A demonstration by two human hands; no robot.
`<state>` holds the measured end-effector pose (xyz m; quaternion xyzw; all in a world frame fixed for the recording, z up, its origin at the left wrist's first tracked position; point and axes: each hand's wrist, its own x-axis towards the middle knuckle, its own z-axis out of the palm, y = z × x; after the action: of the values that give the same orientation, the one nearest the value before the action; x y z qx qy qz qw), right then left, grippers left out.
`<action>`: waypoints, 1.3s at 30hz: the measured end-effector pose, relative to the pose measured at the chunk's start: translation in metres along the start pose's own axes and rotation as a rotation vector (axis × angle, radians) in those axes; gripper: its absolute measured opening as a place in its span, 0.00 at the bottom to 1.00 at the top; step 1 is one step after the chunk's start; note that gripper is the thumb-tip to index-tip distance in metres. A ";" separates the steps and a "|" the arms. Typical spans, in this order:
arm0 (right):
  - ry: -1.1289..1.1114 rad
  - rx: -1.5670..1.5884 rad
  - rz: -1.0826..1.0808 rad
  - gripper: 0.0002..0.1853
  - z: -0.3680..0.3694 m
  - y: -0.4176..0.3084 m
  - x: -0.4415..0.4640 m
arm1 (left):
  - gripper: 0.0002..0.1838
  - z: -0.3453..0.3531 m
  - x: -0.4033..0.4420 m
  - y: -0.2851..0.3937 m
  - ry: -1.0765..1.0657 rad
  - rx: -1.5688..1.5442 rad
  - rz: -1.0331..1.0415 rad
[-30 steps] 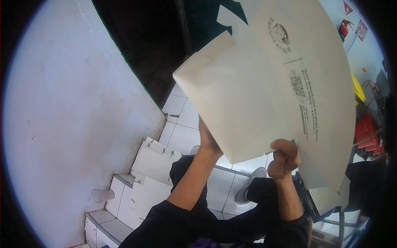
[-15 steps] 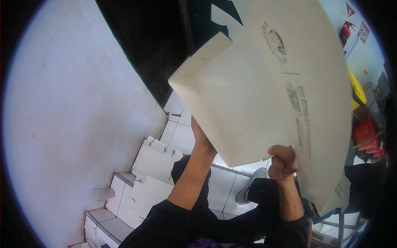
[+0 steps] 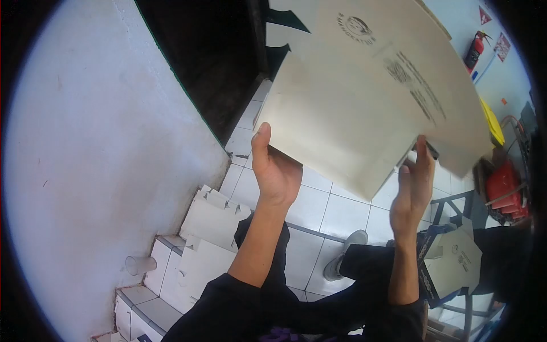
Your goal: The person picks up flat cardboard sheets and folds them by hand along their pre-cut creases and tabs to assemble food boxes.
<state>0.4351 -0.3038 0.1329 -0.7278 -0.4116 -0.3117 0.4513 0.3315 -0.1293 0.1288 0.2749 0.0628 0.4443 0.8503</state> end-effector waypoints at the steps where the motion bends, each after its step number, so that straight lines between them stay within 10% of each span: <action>1: -0.001 0.085 0.153 0.23 0.004 -0.008 -0.004 | 0.30 0.000 0.001 0.000 0.002 0.000 0.002; 3: -0.088 0.237 0.424 0.24 -0.002 -0.021 -0.007 | 0.34 -0.002 0.003 -0.001 -0.024 0.088 0.066; 6: -0.053 0.098 -0.229 0.23 -0.005 -0.023 -0.007 | 0.35 -0.002 0.000 -0.003 -0.185 0.175 0.120; 12: -0.494 0.010 -0.177 0.33 0.011 -0.041 -0.013 | 0.38 0.004 -0.016 -0.027 -0.339 0.185 0.014; 28: -0.494 -0.052 -0.089 0.33 0.008 -0.034 -0.013 | 0.38 0.003 -0.027 -0.040 -0.407 0.307 -0.068; 39: -0.286 0.755 0.142 0.15 -0.006 -0.021 -0.012 | 0.36 0.006 -0.023 -0.036 -0.374 0.326 0.038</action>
<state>0.4110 -0.3074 0.1340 -0.5736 -0.5043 -0.0024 0.6455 0.3456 -0.1660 0.1116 0.4869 -0.0300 0.3855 0.7832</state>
